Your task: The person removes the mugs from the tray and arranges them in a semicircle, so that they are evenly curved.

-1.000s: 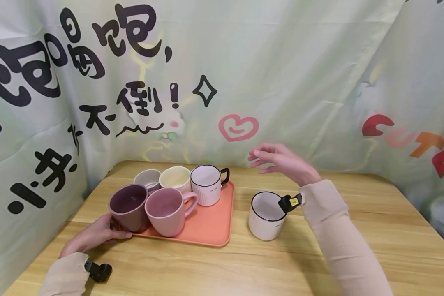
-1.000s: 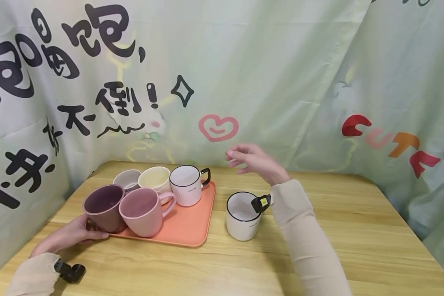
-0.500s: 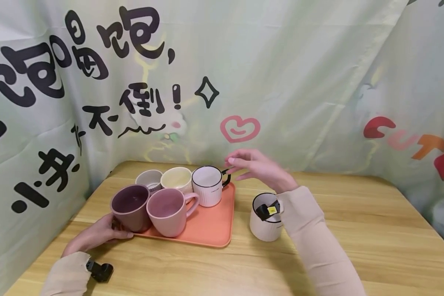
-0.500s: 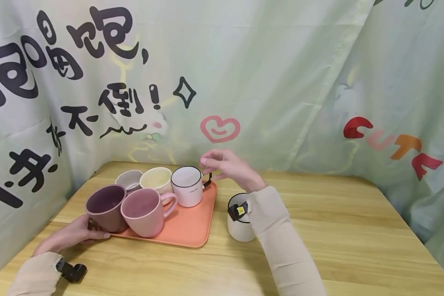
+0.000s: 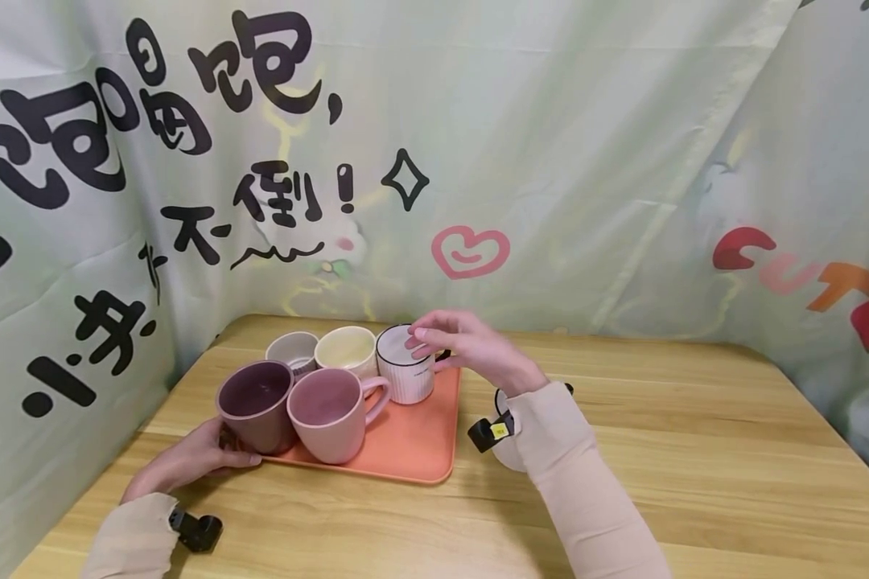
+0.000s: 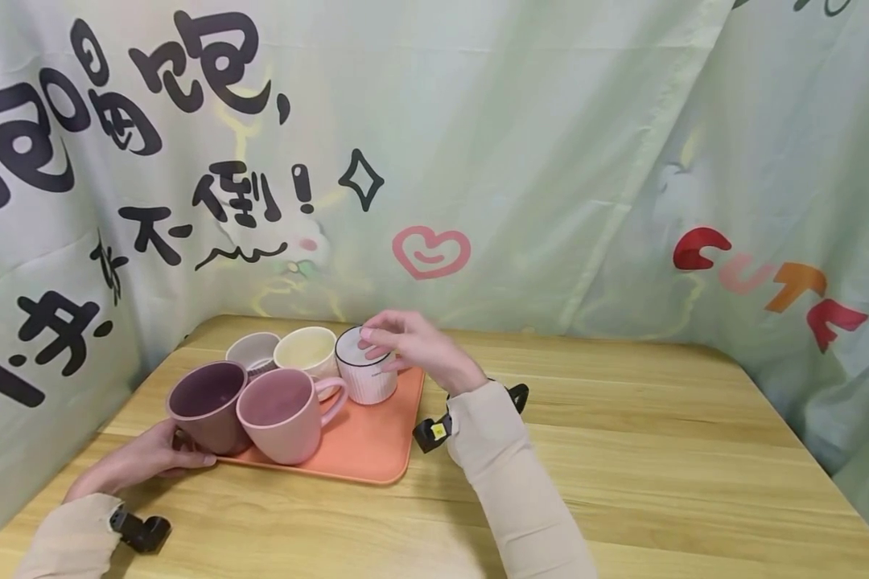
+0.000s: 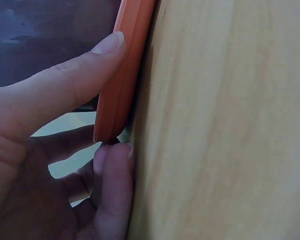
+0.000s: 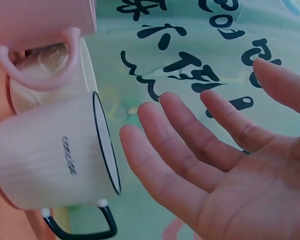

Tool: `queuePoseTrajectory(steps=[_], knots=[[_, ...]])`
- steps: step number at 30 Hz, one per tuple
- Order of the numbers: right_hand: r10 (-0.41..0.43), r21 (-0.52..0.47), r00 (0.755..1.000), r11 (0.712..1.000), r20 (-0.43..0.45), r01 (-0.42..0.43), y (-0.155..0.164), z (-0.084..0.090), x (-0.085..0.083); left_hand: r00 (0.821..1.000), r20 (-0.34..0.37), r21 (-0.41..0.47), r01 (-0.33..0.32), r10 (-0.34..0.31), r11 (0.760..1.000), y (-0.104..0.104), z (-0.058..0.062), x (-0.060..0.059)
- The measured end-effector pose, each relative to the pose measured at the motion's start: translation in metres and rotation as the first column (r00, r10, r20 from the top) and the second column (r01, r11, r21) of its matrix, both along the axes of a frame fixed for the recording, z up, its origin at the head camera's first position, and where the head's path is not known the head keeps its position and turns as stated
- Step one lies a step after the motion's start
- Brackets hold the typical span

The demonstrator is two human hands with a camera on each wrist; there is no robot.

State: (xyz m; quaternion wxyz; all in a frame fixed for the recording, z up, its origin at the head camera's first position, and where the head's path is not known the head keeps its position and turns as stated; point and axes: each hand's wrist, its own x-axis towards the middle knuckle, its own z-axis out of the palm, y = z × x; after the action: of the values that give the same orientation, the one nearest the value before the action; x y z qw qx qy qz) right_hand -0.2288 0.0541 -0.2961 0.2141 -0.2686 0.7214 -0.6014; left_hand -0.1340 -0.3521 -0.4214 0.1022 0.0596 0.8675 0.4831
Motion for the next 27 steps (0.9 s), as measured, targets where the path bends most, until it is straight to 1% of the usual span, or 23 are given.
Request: queuePoseTrajectory(steps=[6, 9, 12, 16, 19, 23, 27], knots=[[0.034, -0.028, 0.999, 0.999, 0.043, -0.032, -0.011, -0.008, 0.003, 0.999, -0.033, -0.046, 0.010, -0.012, 0.999, -0.001, 0.002, 0.000], [0.051, -0.045, 0.996, 0.998, 0.068, -0.048, -0.019, -0.012, 0.005, 1.000, -0.028, -0.049, -0.008, 0.006, 0.999, -0.003, 0.003, 0.001], [0.073, -0.067, 0.994, 0.995, 0.082, -0.067, -0.026, -0.015, 0.007, 1.000, -0.011, -0.031, -0.028, 0.028, 0.999, -0.004, 0.002, 0.003], [0.089, -0.087, 0.993, 0.993, 0.076, -0.083, -0.032, -0.021, 0.008, 1.000, -0.011, -0.012, -0.013, 0.013, 1.000, -0.005, 0.000, 0.003], [0.086, -0.084, 0.995, 0.993, 0.041, -0.082, -0.035, -0.025, 0.009, 1.000, -0.009, 0.001, 0.004, -0.004, 1.000, -0.005, -0.001, 0.002], [0.111, -0.092, 0.994, 0.990, 0.000, -0.111, -0.037, -0.029, 0.009, 1.000, -0.013, 0.003, 0.014, -0.014, 1.000, -0.004, -0.002, 0.000], [0.131, -0.086, 0.991, 0.988, 0.011, -0.130, -0.038, -0.031, 0.009, 1.000, -0.022, -0.009, 0.012, -0.012, 1.000, -0.002, -0.002, -0.001]])
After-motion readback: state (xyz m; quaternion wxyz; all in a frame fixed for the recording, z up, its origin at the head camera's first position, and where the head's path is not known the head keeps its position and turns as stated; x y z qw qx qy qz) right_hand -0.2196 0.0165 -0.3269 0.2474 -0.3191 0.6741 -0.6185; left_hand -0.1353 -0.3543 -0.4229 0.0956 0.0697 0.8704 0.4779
